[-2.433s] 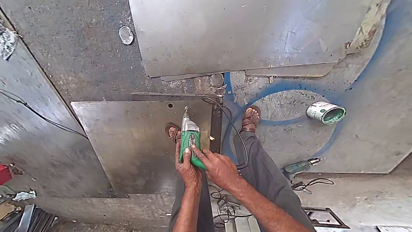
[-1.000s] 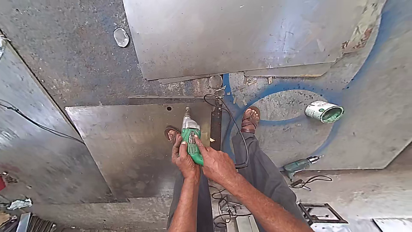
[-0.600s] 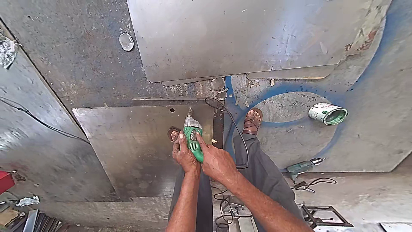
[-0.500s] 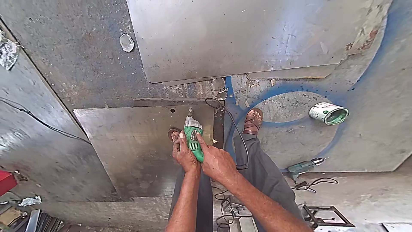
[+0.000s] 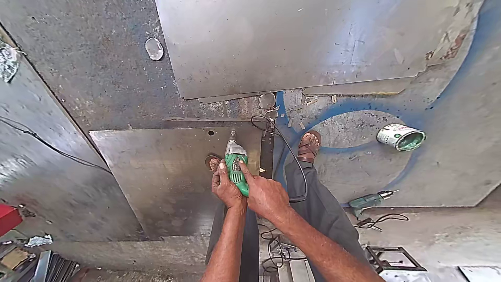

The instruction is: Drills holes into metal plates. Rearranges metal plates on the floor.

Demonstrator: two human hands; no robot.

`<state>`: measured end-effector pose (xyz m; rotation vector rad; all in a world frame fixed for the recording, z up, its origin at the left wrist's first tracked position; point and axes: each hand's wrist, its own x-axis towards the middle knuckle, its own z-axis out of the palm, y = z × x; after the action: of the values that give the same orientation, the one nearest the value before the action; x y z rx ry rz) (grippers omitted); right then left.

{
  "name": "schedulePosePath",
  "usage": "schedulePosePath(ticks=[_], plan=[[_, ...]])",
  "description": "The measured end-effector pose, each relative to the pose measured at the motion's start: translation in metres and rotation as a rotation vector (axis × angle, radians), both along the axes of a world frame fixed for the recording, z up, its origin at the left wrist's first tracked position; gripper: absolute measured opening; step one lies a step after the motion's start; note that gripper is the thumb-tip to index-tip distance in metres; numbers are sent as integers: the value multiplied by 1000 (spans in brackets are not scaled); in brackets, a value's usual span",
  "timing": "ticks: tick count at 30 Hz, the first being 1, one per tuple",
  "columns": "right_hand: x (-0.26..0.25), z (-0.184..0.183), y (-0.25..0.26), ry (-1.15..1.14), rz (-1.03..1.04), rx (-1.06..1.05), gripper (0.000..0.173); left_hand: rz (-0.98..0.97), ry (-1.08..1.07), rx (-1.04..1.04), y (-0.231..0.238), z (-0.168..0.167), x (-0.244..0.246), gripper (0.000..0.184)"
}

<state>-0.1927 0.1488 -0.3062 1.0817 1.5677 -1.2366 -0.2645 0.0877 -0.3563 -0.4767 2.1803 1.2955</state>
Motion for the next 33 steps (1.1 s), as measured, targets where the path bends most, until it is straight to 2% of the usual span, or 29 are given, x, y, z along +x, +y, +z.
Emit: schedulePosePath(ticks=[33], plan=[[-4,-1,16,11,53,-6,104,50,41,2,9,-2,-2,26]])
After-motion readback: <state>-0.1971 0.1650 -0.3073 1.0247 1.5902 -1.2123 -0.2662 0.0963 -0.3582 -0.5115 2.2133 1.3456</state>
